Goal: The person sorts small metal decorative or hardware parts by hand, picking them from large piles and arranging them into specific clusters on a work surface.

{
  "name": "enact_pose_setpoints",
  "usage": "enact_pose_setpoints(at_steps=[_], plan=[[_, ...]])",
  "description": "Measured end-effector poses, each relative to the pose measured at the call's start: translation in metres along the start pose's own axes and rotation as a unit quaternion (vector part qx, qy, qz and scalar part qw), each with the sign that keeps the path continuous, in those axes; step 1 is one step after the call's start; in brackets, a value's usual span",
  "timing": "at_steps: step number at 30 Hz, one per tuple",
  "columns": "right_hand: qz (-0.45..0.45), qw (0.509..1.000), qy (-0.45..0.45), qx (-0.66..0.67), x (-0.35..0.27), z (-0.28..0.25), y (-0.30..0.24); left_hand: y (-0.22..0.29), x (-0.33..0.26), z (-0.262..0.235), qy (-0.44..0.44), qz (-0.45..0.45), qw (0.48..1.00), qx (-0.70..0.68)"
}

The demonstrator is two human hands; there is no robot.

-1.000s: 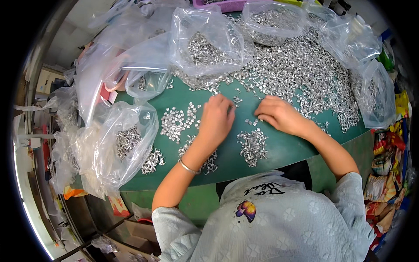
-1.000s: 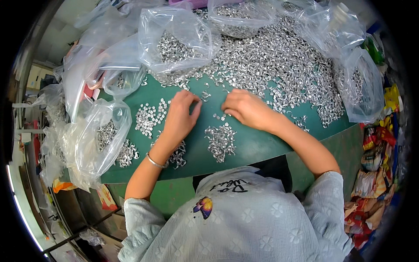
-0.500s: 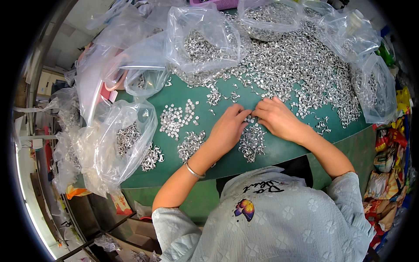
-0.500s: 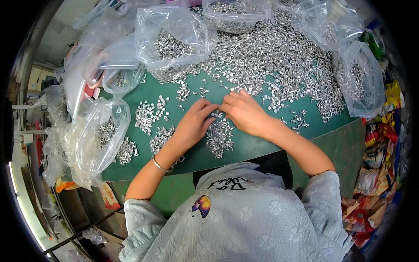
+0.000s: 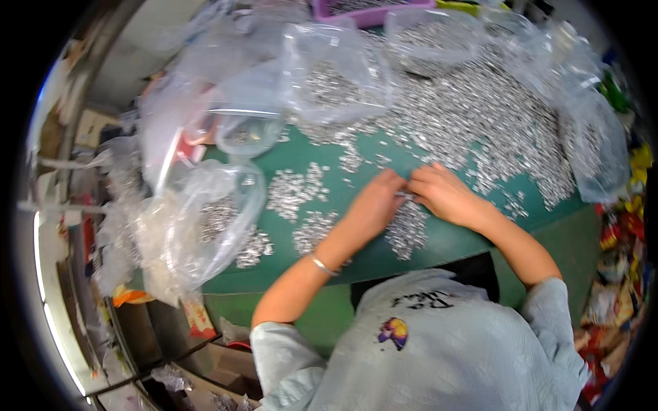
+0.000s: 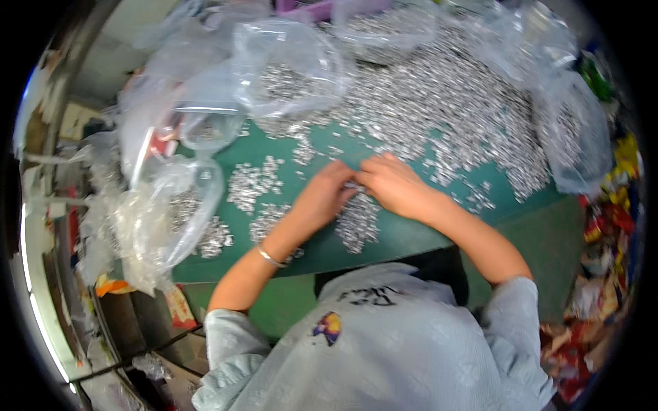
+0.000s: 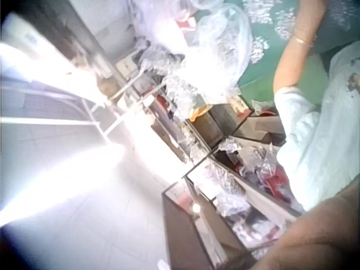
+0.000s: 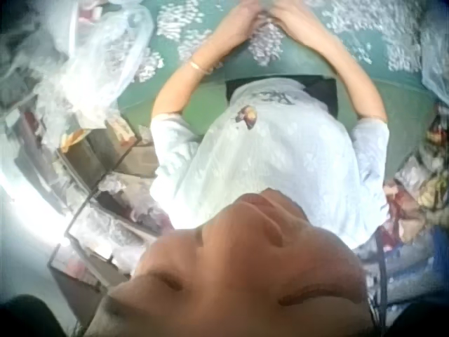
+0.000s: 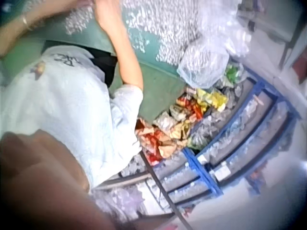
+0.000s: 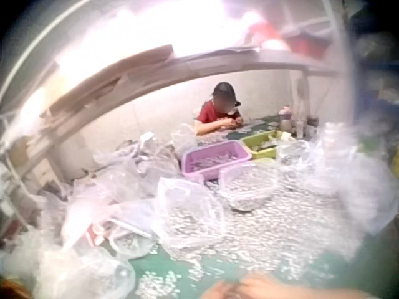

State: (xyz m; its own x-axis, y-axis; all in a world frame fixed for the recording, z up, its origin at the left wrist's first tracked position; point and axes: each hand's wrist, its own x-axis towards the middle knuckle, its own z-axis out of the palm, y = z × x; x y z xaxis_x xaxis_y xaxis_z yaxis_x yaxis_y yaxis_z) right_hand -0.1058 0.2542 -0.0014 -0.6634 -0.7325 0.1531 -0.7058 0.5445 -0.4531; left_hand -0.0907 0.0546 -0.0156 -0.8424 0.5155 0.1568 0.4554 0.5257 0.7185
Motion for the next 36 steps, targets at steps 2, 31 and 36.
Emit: enact_pose_setpoints(at_steps=[2, 31, 36], plan=[[0.003, 1.000, 0.008, 0.006, -0.004, 0.008, 0.000, -0.006, -0.004, 0.005, -0.007, 0.003, 1.000, -0.007], [-0.050, 0.989, 0.134, 0.043, -0.007, 0.020, 0.009, 0.023, 0.000, 0.007, 0.021, -0.086, 0.994, 0.072], [-0.048, 0.984, 0.167, 0.048, -0.005, 0.020, 0.012, 0.023, -0.001, 0.010, 0.033, -0.072, 0.992, 0.101]])
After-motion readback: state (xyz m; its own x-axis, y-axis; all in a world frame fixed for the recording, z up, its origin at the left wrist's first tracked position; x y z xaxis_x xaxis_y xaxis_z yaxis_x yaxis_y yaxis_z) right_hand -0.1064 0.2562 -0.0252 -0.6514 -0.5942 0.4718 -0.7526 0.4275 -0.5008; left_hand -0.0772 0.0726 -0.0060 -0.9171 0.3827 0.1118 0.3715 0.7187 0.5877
